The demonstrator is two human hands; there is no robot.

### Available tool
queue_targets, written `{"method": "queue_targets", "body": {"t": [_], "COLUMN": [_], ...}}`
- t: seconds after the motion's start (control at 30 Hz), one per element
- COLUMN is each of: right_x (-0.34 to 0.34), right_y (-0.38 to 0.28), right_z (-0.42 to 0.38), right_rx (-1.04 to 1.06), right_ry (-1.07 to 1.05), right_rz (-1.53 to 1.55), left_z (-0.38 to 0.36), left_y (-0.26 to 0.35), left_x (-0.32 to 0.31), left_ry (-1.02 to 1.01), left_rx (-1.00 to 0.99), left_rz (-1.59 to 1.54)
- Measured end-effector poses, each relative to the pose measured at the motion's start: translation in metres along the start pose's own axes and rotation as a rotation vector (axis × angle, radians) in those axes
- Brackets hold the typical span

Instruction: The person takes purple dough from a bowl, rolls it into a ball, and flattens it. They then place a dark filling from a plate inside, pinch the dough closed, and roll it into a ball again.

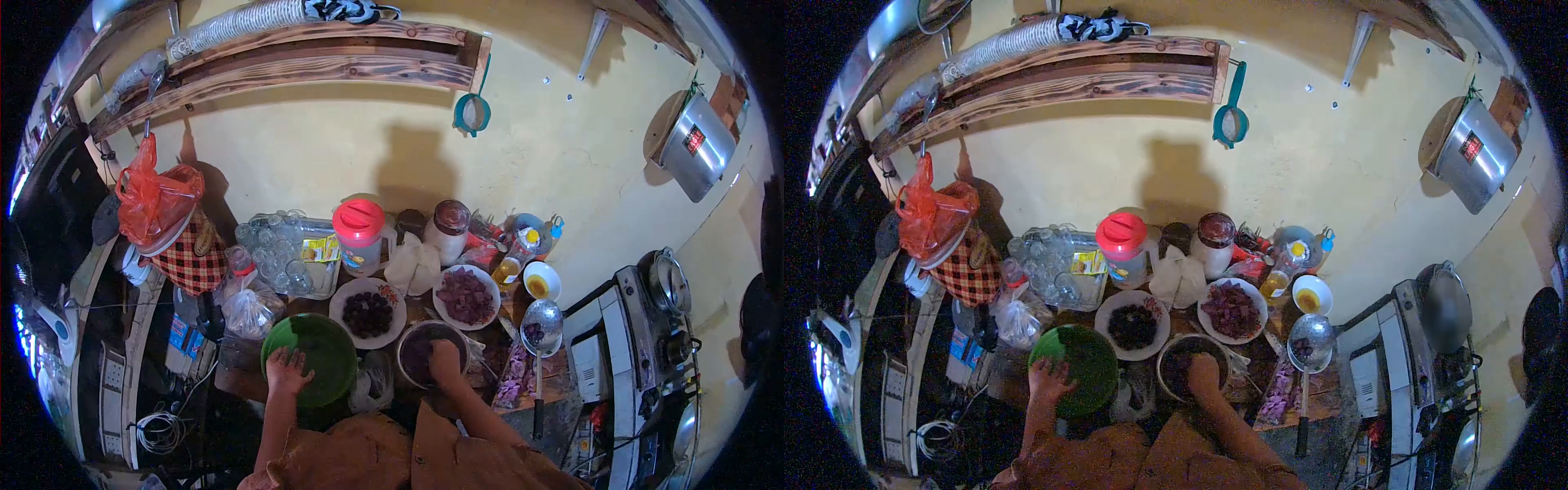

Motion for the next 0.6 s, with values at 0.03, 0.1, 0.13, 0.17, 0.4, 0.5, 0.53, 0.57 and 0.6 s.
{"method": "queue_targets", "body": {"t": [0.03, 0.1, 0.13, 0.17, 0.4, 0.5, 0.53, 0.57, 0.6], "right_x": [0.004, 0.0, -0.003, -0.004, 0.012, 0.034, 0.037, 0.045, 0.052], "right_y": [-0.003, 0.0, 0.002, 0.004, 0.015, 0.026, 0.028, 0.028, 0.02], "right_z": [0.001, 0.004, 0.006, 0.006, 0.024, 0.028, 0.025, 0.025, 0.023], "right_rx": [-0.031, -0.025, -0.018, -0.017, -0.128, -0.374, -0.516, -0.519, -0.596], "right_ry": [-0.046, -0.066, -0.082, -0.082, -0.186, -0.353, -0.411, -0.405, -0.403], "right_rz": [-0.047, -0.082, -0.116, -0.116, -0.008, 0.267, 0.476, 0.477, 0.874], "left_z": [-0.001, -0.002, -0.003, -0.004, -0.005, -0.005, -0.005, -0.003, -0.001], "left_y": [0.001, 0.002, 0.003, 0.004, 0.019, 0.027, 0.03, 0.027, 0.023], "left_x": [0.002, 0.001, -0.001, -0.002, 0.001, 0.005, 0.005, 0.002, -0.002], "left_ry": [0.025, 0.012, -0.004, -0.004, -0.054, -0.05, -0.046, -0.051, -0.056], "left_rx": [-0.006, -0.007, -0.01, -0.011, -0.044, -0.116, -0.18, -0.179, -0.187], "left_rz": [-0.022, -0.019, -0.016, -0.016, -0.05, -0.027, 0.008, 0.012, 0.019]}}
Point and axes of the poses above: each hand's wrist, its own z-axis towards the middle knuckle, its own x-axis out of the back of the hand, y = z × x, the point moved 6 cm from there along z, towards the middle knuckle, and after that the axes turned 10 degrees about y, right-handed, at the moved point
